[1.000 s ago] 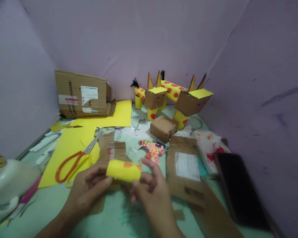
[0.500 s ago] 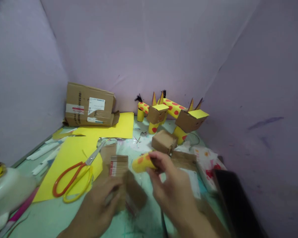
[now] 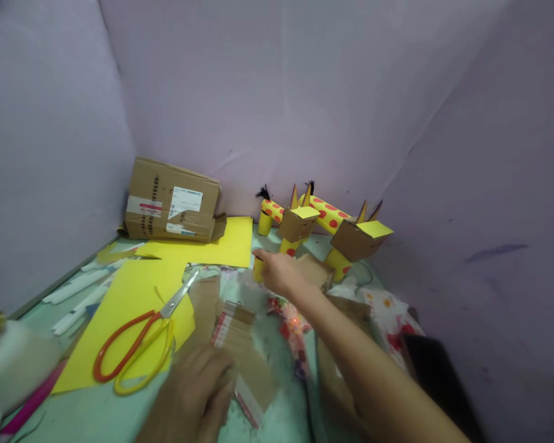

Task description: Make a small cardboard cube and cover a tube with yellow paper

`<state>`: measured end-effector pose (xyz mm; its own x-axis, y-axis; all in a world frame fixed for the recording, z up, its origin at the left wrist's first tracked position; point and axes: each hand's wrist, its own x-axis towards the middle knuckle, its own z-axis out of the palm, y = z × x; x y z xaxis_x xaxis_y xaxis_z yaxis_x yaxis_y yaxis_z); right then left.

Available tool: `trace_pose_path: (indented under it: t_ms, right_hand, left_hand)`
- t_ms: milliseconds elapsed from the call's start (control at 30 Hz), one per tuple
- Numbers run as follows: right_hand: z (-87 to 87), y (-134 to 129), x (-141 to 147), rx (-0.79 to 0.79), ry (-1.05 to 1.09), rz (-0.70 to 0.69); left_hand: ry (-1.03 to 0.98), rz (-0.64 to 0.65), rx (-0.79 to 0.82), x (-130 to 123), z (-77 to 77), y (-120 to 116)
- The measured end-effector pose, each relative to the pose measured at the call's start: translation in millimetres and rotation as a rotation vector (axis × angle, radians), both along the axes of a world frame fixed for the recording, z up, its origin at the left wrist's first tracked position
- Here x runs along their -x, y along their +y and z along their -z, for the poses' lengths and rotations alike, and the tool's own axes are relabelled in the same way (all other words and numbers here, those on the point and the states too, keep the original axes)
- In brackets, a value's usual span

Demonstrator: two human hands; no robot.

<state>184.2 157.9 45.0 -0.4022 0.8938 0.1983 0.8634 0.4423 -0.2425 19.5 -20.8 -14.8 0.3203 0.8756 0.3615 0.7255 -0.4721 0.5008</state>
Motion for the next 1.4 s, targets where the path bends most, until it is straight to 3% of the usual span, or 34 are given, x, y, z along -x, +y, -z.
trace_pose_path:
  t_ms: [233,367,467,600,767,933,1133,1400]
  right_hand:
    - [-30.1,-7.4,-17.7,-0.065,0.015,0.068]
    - [-41.1,-6.9,-33.3,-0.081,0.024,0.172]
    - [-39.1,-6.6,-35.5,-0.040,0.004,0.216]
    - [-31.4,-5.4,-17.8,0.028,-0.043,0.240]
    - [-21.2,3.2,11.7,0.118,-0.154,0.263]
    - [-18.4,16.5,7.8,0.215,-0.247,0.104]
    - [-22.6,24.7,-9.8,0.181,-0.207,-0.141]
    - [-13.2,27.7,-4.6,0.149,-0.188,-0.231]
  left_hand:
    - [-0.055,-0.048,-0.103,1.6,-9.7,3.1]
    - [-0.136,-0.080,-0.200,1.2,-4.1,4.9]
    - [-0.167,-0.114,-0.239,1.4,6.7,5.1]
    - [-0.180,-0.126,-0.260,1.0,15.6,5.7]
    - [-0.161,-0.127,-0.264,2.2,8.9,7.1]
    - [-0.075,-0.098,-0.178,7.5,-5.1,4.7]
    - [-0.083,-0.089,-0.140,6.3,-6.6,3.9]
    - [-0.073,-0.096,-0.085,4.7,-12.6,2.9]
